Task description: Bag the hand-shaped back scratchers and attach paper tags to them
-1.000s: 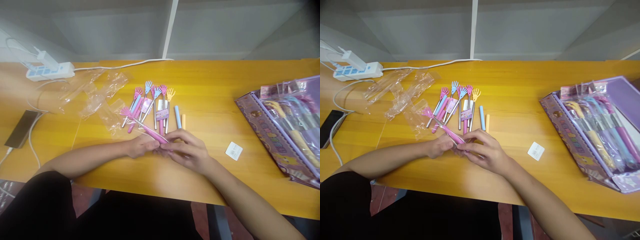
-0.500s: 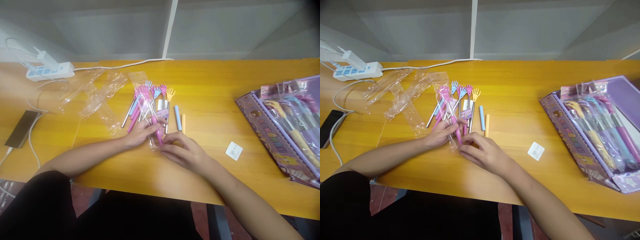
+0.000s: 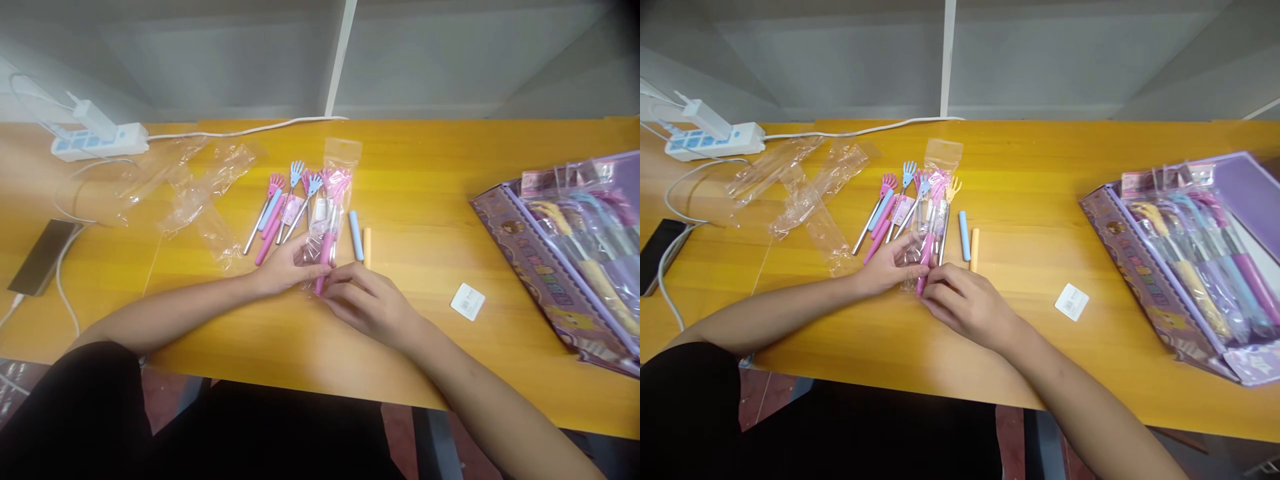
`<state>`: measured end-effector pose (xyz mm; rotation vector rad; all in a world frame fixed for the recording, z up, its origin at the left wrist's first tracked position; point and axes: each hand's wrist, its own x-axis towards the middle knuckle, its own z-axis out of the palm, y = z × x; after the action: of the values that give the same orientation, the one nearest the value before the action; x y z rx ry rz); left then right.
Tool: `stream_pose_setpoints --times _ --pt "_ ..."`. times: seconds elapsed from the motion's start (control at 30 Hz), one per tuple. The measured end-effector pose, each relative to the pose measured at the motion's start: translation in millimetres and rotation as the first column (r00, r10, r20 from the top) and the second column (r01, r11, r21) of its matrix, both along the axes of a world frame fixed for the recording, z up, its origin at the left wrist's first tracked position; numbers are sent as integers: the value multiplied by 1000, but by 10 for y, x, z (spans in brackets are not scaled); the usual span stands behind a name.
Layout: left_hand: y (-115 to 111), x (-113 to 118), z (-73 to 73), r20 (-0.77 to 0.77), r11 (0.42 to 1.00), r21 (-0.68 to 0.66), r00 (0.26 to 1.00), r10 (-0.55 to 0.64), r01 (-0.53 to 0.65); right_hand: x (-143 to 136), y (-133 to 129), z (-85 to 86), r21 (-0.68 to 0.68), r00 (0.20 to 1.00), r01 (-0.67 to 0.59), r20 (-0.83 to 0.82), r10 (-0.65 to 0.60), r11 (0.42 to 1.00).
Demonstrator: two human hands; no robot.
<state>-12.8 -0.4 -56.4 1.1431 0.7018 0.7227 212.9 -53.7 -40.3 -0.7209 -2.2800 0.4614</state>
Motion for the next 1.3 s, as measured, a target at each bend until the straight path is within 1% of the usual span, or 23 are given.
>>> stream_pose_setpoints --times 0.17,0.27,0.4,0.53,0.8,0.93,1.0,1.17,1.3 --pt "-4 -6 -60 38 1000 11 999 10 -10 36 16 -3 50 1000 4 6 -4 999" --pt "-13 -12 -89 48 1000 10 999 -10 10 41 16 -13 76 1000 -3 29 1 997" --pt "-34 -16 -75 73 999 13 996 -52 51 41 9 -53 38 1000 10 9 -11 999" --pt "-42 -15 -43 78 996 9 993 -86 85 44 7 -85 -3 998 51 -30 -51 999" --pt "-40 -15 -49 110 992 13 986 -129 129 22 17 -39 -44 990 126 -64 -128 991" --pt "-43 -27 -21 132 984 -52 978 -163 171 9 16 -15 -90 982 158 -85 -166 983" --pt "-46 -29 0 138 983 -82 978 -154 166 7 14 -12 -115 979 177 -86 -187 978" --pt "-39 -27 50 150 981 -92 976 -156 171 8 15 -28 -112 969 223 -84 -232 969" --pt "-30 -31 31 157 975 -105 972 -176 193 5 16 -37 -106 964 243 -79 -252 964"
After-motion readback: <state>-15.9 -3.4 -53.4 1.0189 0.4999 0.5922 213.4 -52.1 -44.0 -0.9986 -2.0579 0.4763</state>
